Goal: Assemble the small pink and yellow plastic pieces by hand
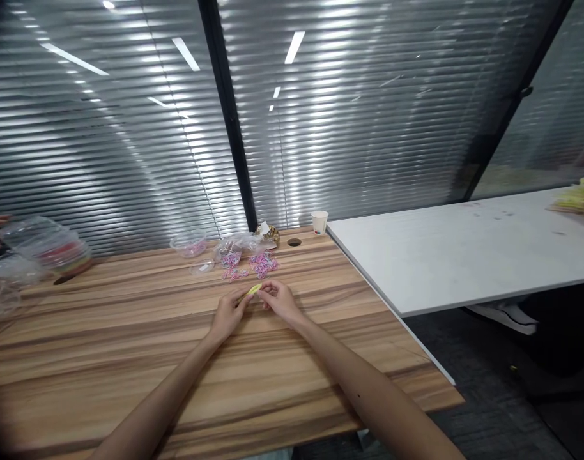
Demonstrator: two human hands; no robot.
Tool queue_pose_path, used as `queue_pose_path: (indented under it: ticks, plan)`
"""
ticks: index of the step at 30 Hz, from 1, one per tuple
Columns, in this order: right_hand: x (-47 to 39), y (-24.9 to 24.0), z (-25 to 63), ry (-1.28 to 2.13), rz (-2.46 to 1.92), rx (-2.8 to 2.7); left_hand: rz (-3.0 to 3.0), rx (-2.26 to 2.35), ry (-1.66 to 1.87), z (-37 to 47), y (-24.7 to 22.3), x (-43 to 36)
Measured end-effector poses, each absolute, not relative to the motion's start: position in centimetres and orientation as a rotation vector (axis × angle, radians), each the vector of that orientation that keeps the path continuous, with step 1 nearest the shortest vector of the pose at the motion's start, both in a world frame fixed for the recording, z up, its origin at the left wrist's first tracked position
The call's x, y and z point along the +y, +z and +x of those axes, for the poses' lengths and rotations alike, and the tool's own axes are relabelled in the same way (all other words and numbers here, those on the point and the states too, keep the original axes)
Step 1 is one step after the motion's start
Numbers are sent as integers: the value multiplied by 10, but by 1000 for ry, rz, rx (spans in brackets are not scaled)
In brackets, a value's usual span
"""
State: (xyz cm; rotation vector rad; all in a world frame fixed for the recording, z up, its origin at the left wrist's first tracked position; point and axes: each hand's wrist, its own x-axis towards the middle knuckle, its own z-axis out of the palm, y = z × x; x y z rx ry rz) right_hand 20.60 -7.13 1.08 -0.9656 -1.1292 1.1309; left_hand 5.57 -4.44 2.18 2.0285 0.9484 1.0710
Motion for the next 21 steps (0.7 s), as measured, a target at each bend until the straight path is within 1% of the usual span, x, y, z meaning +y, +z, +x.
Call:
queue_pose_path:
  ticks: [6, 21]
  plan:
    - [-72, 11, 209, 1121, -980, -1148, 2084, 965, 1047, 55, 23, -45]
    - [-65, 1, 214, 1068, -1030, -1163, 1954, 1006, 933, 56, 20, -43]
